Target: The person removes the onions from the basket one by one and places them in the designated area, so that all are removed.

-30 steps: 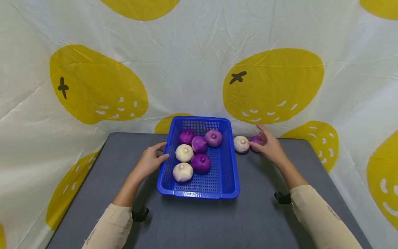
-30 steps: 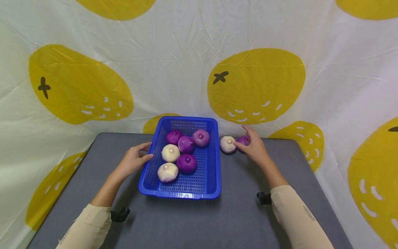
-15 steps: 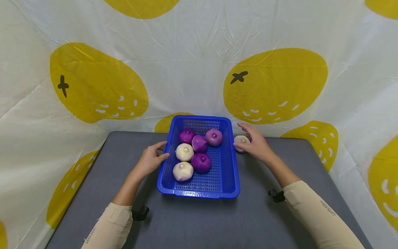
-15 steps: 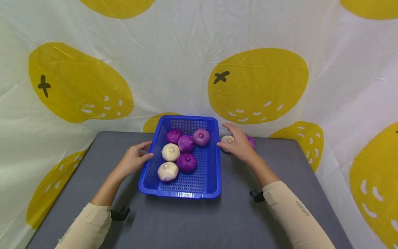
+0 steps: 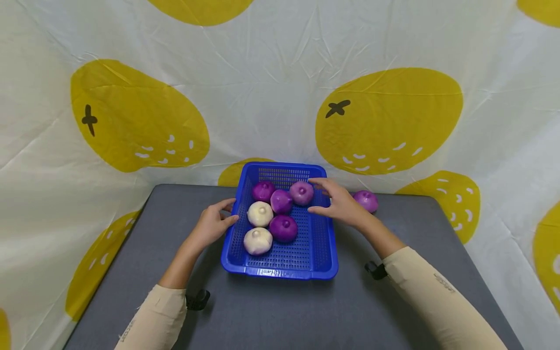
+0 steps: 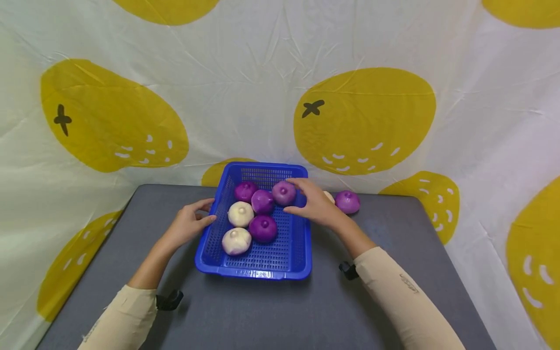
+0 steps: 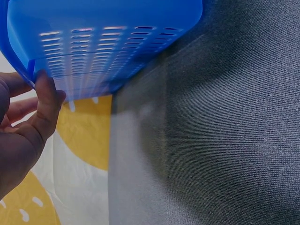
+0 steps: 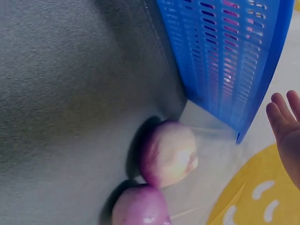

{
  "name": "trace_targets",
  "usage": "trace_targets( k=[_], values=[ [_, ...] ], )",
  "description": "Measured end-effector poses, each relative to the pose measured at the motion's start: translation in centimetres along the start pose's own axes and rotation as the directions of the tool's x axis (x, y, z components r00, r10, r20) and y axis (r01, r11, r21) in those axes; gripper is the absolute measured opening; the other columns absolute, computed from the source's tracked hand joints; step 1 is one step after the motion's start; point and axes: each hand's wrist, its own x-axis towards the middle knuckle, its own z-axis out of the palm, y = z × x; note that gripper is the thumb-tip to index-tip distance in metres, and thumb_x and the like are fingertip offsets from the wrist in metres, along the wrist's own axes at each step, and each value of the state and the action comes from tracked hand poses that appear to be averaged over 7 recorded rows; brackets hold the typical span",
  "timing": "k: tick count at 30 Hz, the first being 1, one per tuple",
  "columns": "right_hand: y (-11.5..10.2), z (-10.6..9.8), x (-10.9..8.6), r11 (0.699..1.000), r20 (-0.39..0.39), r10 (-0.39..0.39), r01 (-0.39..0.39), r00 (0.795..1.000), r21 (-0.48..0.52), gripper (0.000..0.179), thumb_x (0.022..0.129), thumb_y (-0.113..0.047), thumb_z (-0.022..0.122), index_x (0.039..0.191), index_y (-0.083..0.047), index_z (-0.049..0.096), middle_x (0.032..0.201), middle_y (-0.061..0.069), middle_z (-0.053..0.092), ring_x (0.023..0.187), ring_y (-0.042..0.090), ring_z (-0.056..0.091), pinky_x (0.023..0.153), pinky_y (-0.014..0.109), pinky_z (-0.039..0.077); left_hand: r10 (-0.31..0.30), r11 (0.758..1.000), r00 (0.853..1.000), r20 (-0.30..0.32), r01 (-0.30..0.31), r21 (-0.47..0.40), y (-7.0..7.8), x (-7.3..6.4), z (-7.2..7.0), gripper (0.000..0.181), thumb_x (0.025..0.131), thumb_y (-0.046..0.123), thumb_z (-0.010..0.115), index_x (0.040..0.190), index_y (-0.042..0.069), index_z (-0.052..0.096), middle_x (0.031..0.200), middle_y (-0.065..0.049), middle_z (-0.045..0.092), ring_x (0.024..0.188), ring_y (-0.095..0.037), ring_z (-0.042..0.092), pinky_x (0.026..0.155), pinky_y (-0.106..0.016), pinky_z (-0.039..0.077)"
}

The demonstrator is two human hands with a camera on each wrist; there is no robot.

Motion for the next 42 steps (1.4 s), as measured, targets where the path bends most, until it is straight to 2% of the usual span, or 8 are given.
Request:
trace_targets(
  k=[5,11,15,21,26,33,36,42],
  values=[
    [-0.5,1.2,1.0,0.999,0.071,-0.039,0.039,0.997,0.006,0.08,0.084,-0.022,0.088,0.151,-0.005,0.048,0.152,0.019,0.051,0.137,0.041,0.053,0.113,0.055,0.043,0.007,1.0,1.0,-0.011,-0.007,-0.002,0.0,0.0,0.1,0.054,0.097,0.011,0.07,0.145,-0.005,0.053,0.116,-0.025,0.067,0.081,-0.025,0.072,0.066,-0.033,0.059],
    [-0.9,2.9,1.9,0.996,0.164,-0.084,0.082,0.983,0.014,0.077,0.083,-0.023,0.089,0.147,-0.002,0.051,0.147,0.022,0.055,0.134,0.042,0.056,0.112,0.055,0.045,0.011,1.0,1.0,-0.009,-0.011,0.006,0.0,0.0,0.0,0.054,0.096,0.011,0.071,0.145,-0.004,0.054,0.117,-0.025,0.068,0.079,-0.025,0.071,0.068,-0.034,0.058],
    [-1.3,3.6,2.2,0.998,0.235,-0.06,0.053,0.97,0.034,0.079,0.083,-0.025,0.088,0.147,0.001,0.051,0.146,0.022,0.057,0.136,0.041,0.056,0.114,0.052,0.044,0.006,1.0,1.0,-0.007,-0.006,0.012,0.1,0.1,0.0,0.054,0.097,0.012,0.072,0.145,-0.003,0.055,0.117,-0.025,0.068,0.079,-0.024,0.071,0.068,-0.033,0.058],
    [-1.4,4.6,2.7,0.999,0.309,-0.023,0.037,0.951,-0.039,0.079,0.084,-0.033,0.087,0.147,-0.002,0.053,0.145,0.016,0.06,0.132,0.036,0.059,0.112,0.051,0.046,0.009,1.0,1.0,-0.006,-0.009,0.008,0.1,0.1,0.1,0.054,0.097,0.011,0.071,0.146,-0.003,0.054,0.117,-0.025,0.068,0.077,-0.023,0.07,0.066,-0.031,0.056],
    [-1.5,5.3,3.1,0.998,0.375,-0.011,0.034,0.927,-0.053,0.076,0.083,-0.035,0.087,0.144,-0.002,0.056,0.143,0.015,0.061,0.13,0.034,0.061,0.112,0.049,0.047,0.008,1.0,1.0,0.0,-0.008,0.002,0.0,0.0,0.0,0.054,0.097,0.012,0.07,0.147,-0.004,0.053,0.118,-0.026,0.067,0.078,-0.023,0.071,0.065,-0.029,0.056],
    [-1.2,5.9,3.3,0.99,0.385,0.036,0.018,0.922,-0.137,0.067,0.082,-0.035,0.088,0.135,-0.003,0.062,0.131,0.012,0.065,0.122,0.026,0.061,0.108,0.042,0.049,0.01,1.0,1.0,-0.002,-0.01,-0.008,-0.1,0.1,0.0,0.054,0.097,0.012,0.071,0.146,-0.004,0.053,0.119,-0.026,0.067,0.082,-0.026,0.073,0.069,-0.033,0.059],
    [-1.2,6.2,3.3,0.984,0.387,0.054,0.017,0.921,-0.179,0.064,0.081,-0.037,0.089,0.13,-0.004,0.064,0.123,0.01,0.066,0.115,0.023,0.058,0.105,0.04,0.05,0.01,1.0,1.0,0.003,-0.009,-0.01,-0.1,0.1,0.0,0.054,0.097,0.012,0.071,0.146,-0.003,0.053,0.119,-0.026,0.067,0.082,-0.026,0.073,0.068,-0.031,0.058],
    [-0.9,6.8,3.1,0.98,0.383,0.099,-0.025,0.918,-0.196,0.063,0.08,-0.036,0.089,0.127,-0.005,0.061,0.116,0.007,0.064,0.108,0.022,0.055,0.1,0.038,0.049,0.013,1.0,1.0,0.001,-0.013,-0.017,-0.1,0.1,0.1,0.054,0.097,0.011,0.071,0.146,-0.003,0.054,0.118,-0.026,0.068,0.084,-0.028,0.074,0.069,-0.032,0.058]
  ],
)
